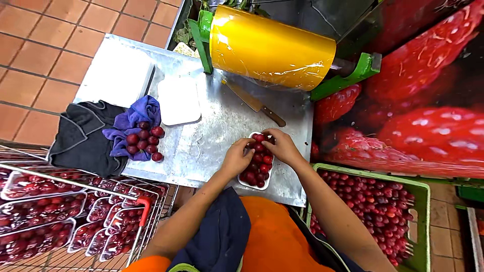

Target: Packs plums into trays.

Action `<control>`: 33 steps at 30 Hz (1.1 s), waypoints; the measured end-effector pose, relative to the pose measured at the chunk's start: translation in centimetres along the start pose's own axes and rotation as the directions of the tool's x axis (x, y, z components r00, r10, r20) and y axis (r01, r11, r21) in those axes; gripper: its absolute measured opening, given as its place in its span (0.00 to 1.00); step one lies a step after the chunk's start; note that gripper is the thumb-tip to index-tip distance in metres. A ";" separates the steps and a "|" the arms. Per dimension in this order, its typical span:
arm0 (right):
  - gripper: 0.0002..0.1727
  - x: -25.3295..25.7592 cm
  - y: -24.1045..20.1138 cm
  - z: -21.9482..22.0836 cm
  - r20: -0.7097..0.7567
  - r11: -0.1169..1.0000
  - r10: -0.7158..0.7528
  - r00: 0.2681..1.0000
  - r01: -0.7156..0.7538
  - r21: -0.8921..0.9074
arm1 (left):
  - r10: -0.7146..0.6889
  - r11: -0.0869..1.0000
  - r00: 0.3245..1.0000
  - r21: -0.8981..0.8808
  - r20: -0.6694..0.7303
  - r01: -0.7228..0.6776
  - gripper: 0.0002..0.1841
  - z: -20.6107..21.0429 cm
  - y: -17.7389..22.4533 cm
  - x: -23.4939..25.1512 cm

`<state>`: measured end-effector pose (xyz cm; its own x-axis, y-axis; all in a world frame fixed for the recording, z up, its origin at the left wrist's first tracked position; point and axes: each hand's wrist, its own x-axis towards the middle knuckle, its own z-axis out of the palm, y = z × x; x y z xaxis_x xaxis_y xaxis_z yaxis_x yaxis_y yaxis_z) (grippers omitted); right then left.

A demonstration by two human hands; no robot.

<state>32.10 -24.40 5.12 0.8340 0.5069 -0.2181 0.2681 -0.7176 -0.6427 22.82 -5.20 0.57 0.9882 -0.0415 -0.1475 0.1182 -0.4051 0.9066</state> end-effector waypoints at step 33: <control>0.33 -26.2 12.3 -14.0 0.060 0.356 0.934 0.353 -0.934 -0.028 | -0.304 0.797 0.952 -0.539 0.032 0.273 0.28 0.0 4.4 1.8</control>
